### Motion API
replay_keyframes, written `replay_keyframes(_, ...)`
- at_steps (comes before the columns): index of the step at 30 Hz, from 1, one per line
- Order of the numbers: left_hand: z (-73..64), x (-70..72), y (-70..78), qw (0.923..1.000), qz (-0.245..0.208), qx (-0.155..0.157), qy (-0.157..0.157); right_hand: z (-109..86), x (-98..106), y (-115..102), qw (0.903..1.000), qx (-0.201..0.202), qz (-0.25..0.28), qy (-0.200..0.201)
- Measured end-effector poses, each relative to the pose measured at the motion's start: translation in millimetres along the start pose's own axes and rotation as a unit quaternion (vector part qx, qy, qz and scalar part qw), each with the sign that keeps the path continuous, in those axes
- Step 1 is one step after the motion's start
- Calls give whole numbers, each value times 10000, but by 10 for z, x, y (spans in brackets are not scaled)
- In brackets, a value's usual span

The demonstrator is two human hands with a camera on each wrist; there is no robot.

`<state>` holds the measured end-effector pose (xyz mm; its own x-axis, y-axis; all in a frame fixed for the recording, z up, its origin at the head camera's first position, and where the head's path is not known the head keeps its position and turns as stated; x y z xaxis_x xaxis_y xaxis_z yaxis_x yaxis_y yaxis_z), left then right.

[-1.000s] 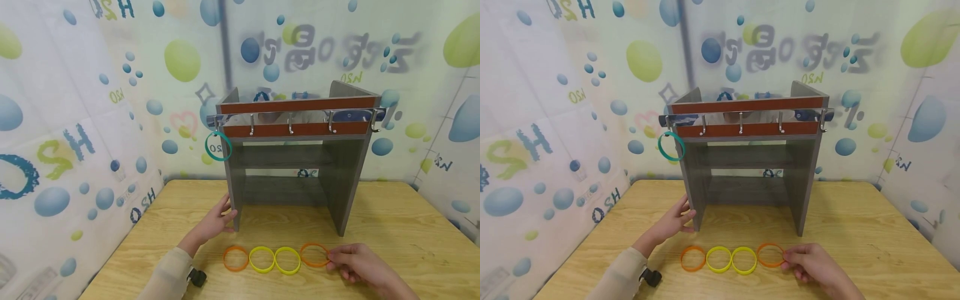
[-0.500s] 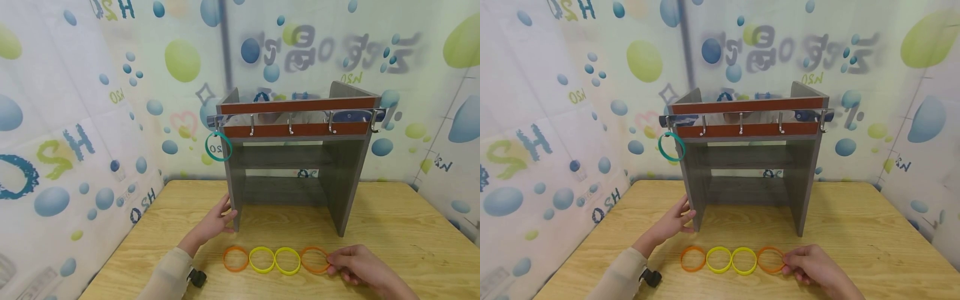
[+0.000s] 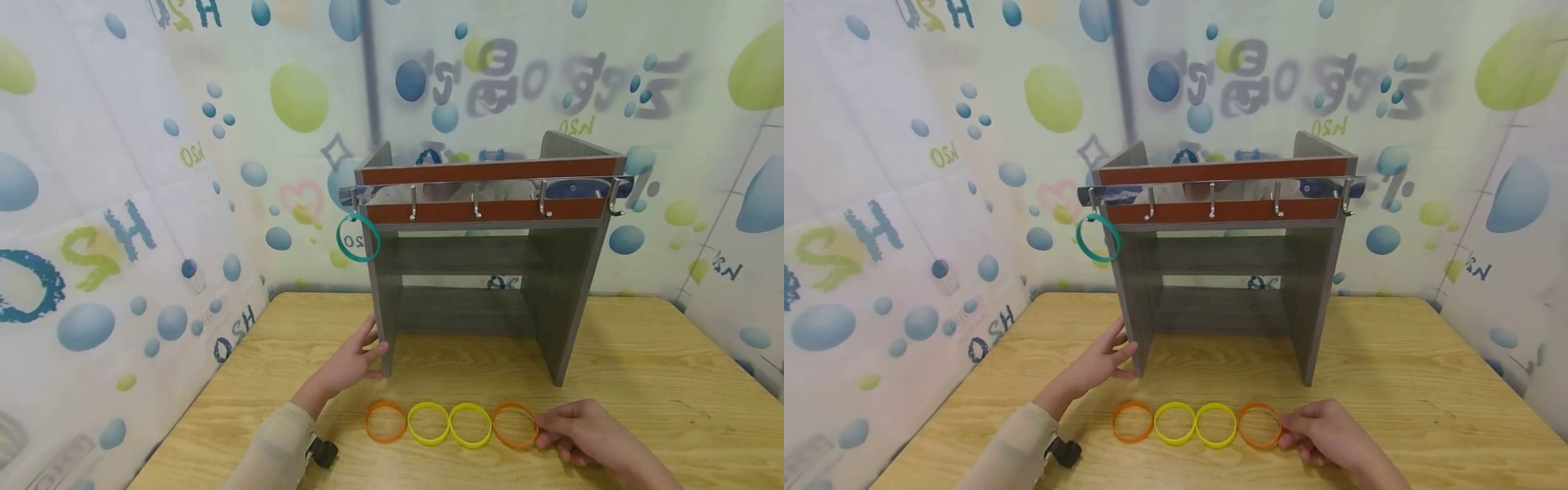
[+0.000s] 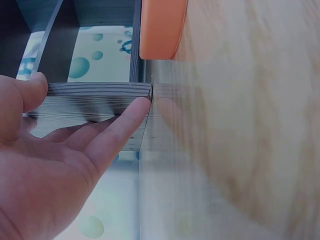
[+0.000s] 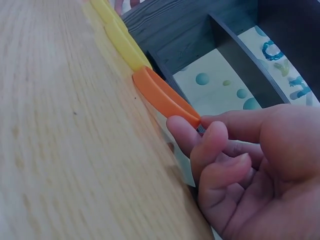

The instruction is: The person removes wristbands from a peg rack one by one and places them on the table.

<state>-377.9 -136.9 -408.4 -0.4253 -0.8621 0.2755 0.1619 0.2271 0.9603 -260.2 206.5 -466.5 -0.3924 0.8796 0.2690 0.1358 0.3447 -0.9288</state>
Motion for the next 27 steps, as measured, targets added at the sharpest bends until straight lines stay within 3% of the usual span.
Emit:
replay_keyframes(9, -2, -6, 6, 10000, 2, 2, -56, -8, 34, 35, 9995, -120, -212, 176)
replay_keyframes(27, -12, -1, -1, 10000, 16, 38, -16, -17, 45, 34, 9994, -233, -86, 223)
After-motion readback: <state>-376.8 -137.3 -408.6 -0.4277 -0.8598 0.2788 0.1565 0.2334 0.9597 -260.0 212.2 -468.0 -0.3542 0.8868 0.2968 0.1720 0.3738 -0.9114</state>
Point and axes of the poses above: each hand's wrist, its own z-axis towards the middle knuckle, its own x-axis out of the back of the hand, y = z × x, the point moved 10 cm from there along z, towards the middle knuckle, and after that the axes turned 4 degrees about -z, right-handed, at the moved point
